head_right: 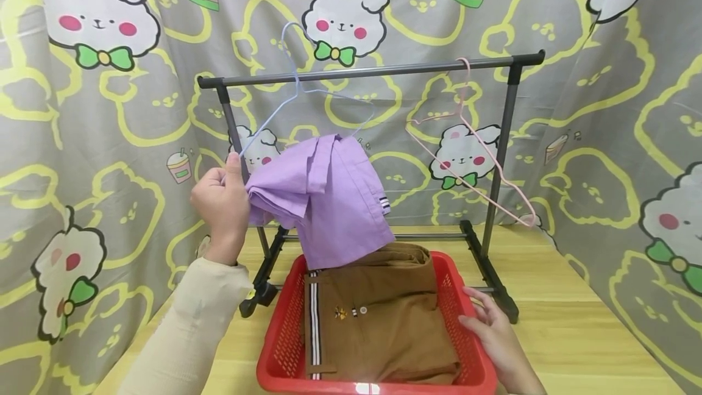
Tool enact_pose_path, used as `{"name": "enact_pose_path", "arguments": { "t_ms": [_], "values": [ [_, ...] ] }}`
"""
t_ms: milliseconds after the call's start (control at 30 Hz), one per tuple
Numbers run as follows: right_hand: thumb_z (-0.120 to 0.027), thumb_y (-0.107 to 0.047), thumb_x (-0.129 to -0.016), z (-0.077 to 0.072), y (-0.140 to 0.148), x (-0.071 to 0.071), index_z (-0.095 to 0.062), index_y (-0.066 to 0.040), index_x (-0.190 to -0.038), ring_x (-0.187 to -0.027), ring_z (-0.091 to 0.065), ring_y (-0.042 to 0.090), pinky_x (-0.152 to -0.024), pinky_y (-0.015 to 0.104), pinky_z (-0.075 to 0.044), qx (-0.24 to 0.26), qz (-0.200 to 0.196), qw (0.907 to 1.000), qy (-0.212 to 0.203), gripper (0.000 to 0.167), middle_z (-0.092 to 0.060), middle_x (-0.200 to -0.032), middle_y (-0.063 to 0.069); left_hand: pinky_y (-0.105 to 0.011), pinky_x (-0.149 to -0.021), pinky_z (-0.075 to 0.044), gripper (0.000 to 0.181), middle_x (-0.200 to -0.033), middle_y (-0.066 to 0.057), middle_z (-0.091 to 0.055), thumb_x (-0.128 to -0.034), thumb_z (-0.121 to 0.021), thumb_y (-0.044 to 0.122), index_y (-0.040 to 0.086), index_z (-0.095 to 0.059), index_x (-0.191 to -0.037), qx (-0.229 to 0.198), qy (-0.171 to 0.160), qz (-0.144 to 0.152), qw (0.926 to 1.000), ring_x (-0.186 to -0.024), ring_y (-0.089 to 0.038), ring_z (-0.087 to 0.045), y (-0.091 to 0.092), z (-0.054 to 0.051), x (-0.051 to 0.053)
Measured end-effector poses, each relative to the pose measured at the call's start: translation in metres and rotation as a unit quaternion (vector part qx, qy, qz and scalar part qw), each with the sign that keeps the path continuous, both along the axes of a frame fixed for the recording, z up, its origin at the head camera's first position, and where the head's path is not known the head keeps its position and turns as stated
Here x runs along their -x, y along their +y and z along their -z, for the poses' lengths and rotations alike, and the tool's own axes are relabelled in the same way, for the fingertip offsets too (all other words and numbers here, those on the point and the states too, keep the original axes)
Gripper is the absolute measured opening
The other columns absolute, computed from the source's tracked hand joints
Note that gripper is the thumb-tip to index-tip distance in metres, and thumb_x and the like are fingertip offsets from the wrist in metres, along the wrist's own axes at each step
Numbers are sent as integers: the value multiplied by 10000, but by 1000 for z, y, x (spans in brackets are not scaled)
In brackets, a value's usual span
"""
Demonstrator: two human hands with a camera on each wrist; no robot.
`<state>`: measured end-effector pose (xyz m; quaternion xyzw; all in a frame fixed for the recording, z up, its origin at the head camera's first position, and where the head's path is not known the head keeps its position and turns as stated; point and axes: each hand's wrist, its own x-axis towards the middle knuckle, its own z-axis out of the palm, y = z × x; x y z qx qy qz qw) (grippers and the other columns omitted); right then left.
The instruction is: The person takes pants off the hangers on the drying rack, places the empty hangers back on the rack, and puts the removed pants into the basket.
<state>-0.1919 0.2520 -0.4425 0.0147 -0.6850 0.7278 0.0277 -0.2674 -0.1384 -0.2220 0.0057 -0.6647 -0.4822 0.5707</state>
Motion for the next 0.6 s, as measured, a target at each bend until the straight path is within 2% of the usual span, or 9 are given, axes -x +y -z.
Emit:
{"name": "enact_pose_path", "arguments": {
  "t_ms": [167, 300, 433, 600],
  "values": [
    [-578, -77, -969, -6, 2, 0, -375, -79, -1370, -907, -665, 191, -699, 454, -568, -312, 107, 9994, -125, 449, -620, -1113, -35, -285, -492, -233, 507, -482, 34, -332, -925, -652, 308, 162, -384, -520, 24, 36, -58, 10000, -505, -194, -367, 1, 4, 0],
    [-548, -119, -996, -12, 7, -1, -315, -17, -1392, -935, -648, 105, -739, 360, -565, -528, 70, 9986, -77, 471, -606, -1097, -130, -286, -492, -233, 501, -493, 23, -357, -918, -660, 304, 157, -397, -518, -19, 71, -87, 9999, -517, -202, -385, 1, 5, 0],
    [-517, -92, -1007, -16, 15, -2, -292, 34, -1379, -956, -616, 4, -750, 230, -532, -723, 38, 9970, 262, 453, -606, -1076, -210, -278, -489, -230, 492, -506, 5, -386, -920, -658, 307, 138, -419, -524, -22, 57, -52, 10000, -526, -199, -394, 2, 6, -2],
    [-522, -38, -994, -27, 20, -3, -306, 92, -1334, -972, -590, -48, -744, 198, -527, -736, 99, 9947, 713, 423, -616, -1073, -206, -272, -489, -240, 497, -497, 16, -389, -920, -659, 316, 122, -433, -522, -73, -7, 62, 10000, -522, -195, -396, 3, 10, -2]
  ]
}}
